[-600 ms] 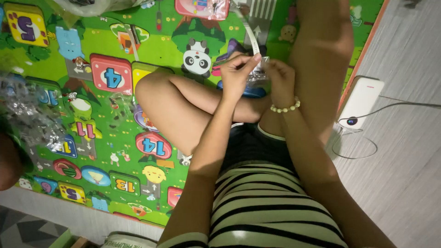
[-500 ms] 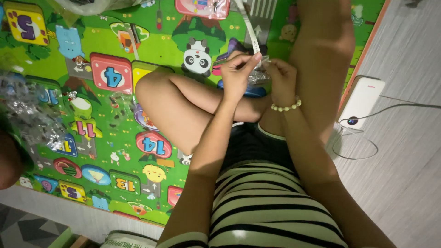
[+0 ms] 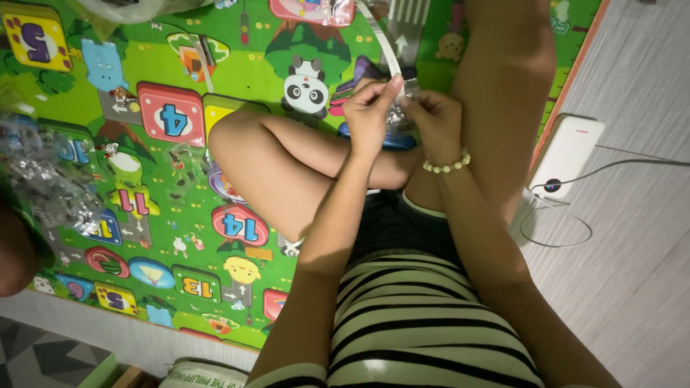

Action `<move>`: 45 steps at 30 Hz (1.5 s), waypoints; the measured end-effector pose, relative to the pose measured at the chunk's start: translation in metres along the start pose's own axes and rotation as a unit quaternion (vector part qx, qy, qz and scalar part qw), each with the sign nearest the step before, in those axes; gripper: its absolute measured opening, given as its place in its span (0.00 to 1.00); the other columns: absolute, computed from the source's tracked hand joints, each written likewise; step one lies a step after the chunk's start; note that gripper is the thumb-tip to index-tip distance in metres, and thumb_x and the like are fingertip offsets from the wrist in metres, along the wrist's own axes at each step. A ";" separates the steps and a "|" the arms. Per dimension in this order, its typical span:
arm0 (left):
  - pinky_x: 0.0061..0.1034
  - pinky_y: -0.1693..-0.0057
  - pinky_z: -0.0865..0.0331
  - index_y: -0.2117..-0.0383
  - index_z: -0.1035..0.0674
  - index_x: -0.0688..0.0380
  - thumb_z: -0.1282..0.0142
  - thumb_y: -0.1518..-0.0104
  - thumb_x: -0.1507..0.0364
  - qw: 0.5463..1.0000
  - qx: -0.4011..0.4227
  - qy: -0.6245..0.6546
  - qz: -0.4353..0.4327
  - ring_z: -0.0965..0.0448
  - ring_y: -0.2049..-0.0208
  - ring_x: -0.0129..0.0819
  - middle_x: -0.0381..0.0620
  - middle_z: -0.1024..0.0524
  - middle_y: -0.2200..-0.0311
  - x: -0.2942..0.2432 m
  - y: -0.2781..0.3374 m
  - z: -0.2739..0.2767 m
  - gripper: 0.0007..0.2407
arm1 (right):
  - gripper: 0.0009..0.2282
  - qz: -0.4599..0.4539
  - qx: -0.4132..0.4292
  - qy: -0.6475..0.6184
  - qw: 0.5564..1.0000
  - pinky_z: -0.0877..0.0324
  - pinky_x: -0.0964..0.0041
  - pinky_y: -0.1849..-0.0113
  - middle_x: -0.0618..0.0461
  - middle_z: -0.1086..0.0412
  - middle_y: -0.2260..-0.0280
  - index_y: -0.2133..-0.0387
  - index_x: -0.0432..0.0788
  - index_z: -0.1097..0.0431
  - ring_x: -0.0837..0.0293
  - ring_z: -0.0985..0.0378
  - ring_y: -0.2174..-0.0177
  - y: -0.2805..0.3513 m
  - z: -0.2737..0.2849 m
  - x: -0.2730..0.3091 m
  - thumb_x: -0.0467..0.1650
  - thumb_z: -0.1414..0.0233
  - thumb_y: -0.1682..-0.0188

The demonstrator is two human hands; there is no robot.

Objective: Packaging small silver components into a plastic strip and using a stapler

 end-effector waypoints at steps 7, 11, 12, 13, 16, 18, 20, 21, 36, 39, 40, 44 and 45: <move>0.22 0.58 0.35 0.72 0.14 0.57 0.30 0.45 0.71 0.998 0.036 0.031 0.047 0.30 0.71 0.22 0.38 0.24 0.79 0.001 0.000 -0.004 0.04 | 0.02 0.043 -0.010 0.025 0.999 0.36 0.75 0.72 0.56 0.31 0.79 0.70 0.37 0.21 0.68 0.33 0.75 -0.007 0.009 -0.014 0.25 0.36 0.51; 0.19 0.60 0.33 0.72 0.13 0.58 0.30 0.47 0.72 0.999 0.027 0.023 0.027 0.28 0.72 0.20 0.40 0.25 0.81 0.006 -0.003 -0.001 0.04 | 0.04 0.052 -0.009 0.033 0.998 0.35 0.73 0.71 0.54 0.29 0.79 0.69 0.36 0.21 0.67 0.32 0.75 -0.010 0.010 -0.023 0.27 0.34 0.51; 0.19 0.60 0.33 0.72 0.13 0.58 0.30 0.46 0.73 0.999 0.025 0.023 0.025 0.28 0.72 0.20 0.41 0.25 0.81 0.006 -0.003 -0.001 0.04 | 0.05 0.054 -0.011 0.034 0.998 0.35 0.74 0.71 0.54 0.30 0.79 0.69 0.36 0.21 0.66 0.32 0.74 -0.010 0.010 -0.025 0.27 0.34 0.51; 0.19 0.60 0.33 0.72 0.13 0.58 0.30 0.46 0.73 0.999 0.025 0.023 0.025 0.28 0.72 0.20 0.41 0.25 0.81 0.001 -0.003 0.000 0.04 | 0.05 0.054 -0.011 0.034 0.998 0.35 0.74 0.71 0.54 0.30 0.79 0.69 0.36 0.21 0.66 0.32 0.74 -0.009 0.009 -0.019 0.27 0.34 0.51; 0.15 0.58 0.30 0.73 0.16 0.57 0.34 0.45 0.71 0.993 0.020 0.062 0.103 0.26 0.69 0.17 0.36 0.19 0.75 -0.008 -0.004 0.001 0.04 | 0.04 0.020 0.009 0.040 0.999 0.28 0.76 0.64 0.57 0.21 0.68 0.66 0.42 0.20 0.71 0.26 0.68 -0.005 0.007 -0.008 0.29 0.37 0.50; 0.16 0.58 0.29 0.74 0.15 0.57 0.33 0.46 0.70 0.993 0.017 0.046 0.106 0.24 0.70 0.18 0.37 0.19 0.76 -0.011 -0.004 0.001 0.05 | 0.03 0.025 0.001 0.052 0.998 0.30 0.76 0.67 0.59 0.23 0.72 0.68 0.42 0.21 0.72 0.29 0.71 -0.003 0.006 -0.004 0.28 0.36 0.51; 0.16 0.59 0.30 0.74 0.15 0.57 0.34 0.45 0.69 0.994 0.008 0.029 0.106 0.26 0.71 0.18 0.36 0.20 0.77 -0.009 -0.002 0.001 0.06 | 0.03 0.022 0.004 0.055 0.998 0.32 0.77 0.68 0.61 0.25 0.73 0.68 0.43 0.21 0.73 0.31 0.72 -0.003 0.006 -0.007 0.30 0.36 0.50; 0.16 0.60 0.32 0.74 0.15 0.56 0.34 0.45 0.68 0.994 0.001 0.014 0.105 0.27 0.71 0.17 0.35 0.21 0.77 -0.009 -0.002 0.001 0.06 | 0.04 0.020 0.007 0.058 0.998 0.34 0.77 0.69 0.62 0.26 0.74 0.68 0.43 0.21 0.74 0.32 0.72 -0.004 0.006 -0.008 0.31 0.36 0.50; 0.54 0.44 0.35 0.40 0.36 0.56 0.36 0.47 0.49 0.707 0.306 -0.637 -0.016 0.36 0.43 0.54 0.56 0.37 0.42 0.040 -0.022 0.063 0.34 | 0.04 0.032 -0.041 0.032 0.998 0.35 0.76 0.69 0.62 0.26 0.74 0.67 0.40 0.20 0.72 0.33 0.72 -0.013 0.011 -0.025 0.29 0.37 0.51; 0.49 0.42 0.35 0.45 0.32 0.53 0.29 0.53 0.61 0.638 0.356 -0.676 -0.098 0.31 0.42 0.51 0.48 0.29 0.42 0.064 -0.030 0.063 0.30 | 0.08 0.032 -0.037 0.025 0.998 0.32 0.76 0.66 0.62 0.26 0.73 0.65 0.39 0.20 0.72 0.31 0.71 -0.012 0.012 -0.020 0.32 0.36 0.51; 0.49 0.42 0.35 0.45 0.32 0.53 0.29 0.53 0.61 0.638 0.355 -0.676 -0.100 0.31 0.42 0.51 0.48 0.29 0.42 0.056 -0.040 0.066 0.30 | 0.08 0.034 -0.037 0.025 0.998 0.32 0.76 0.66 0.62 0.26 0.73 0.65 0.39 0.20 0.72 0.31 0.71 -0.012 0.011 -0.021 0.32 0.36 0.51; 0.37 0.47 0.23 0.43 0.32 0.61 0.39 0.47 0.69 0.914 0.316 -0.242 0.082 0.22 0.51 0.49 0.58 0.25 0.50 0.036 -0.066 0.089 0.25 | 0.06 0.036 -0.041 0.029 0.998 0.33 0.76 0.68 0.61 0.26 0.74 0.67 0.38 0.20 0.72 0.31 0.72 -0.012 0.011 -0.020 0.30 0.36 0.52; 0.29 0.46 0.21 0.38 0.35 0.57 0.37 0.45 0.57 0.937 0.289 -0.073 0.184 0.21 0.48 0.45 0.56 0.28 0.44 0.036 -0.070 0.097 0.31 | 0.06 0.039 -0.040 0.039 0.998 0.32 0.76 0.67 0.61 0.25 0.74 0.67 0.38 0.20 0.72 0.30 0.71 -0.012 0.011 -0.020 0.30 0.36 0.52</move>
Point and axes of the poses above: each hand's wrist, its own y-axis away from the middle knuckle, its own z-axis out of the back of the hand, x = y × z, the point moved 2 cm from there along -y, towards the middle knuckle
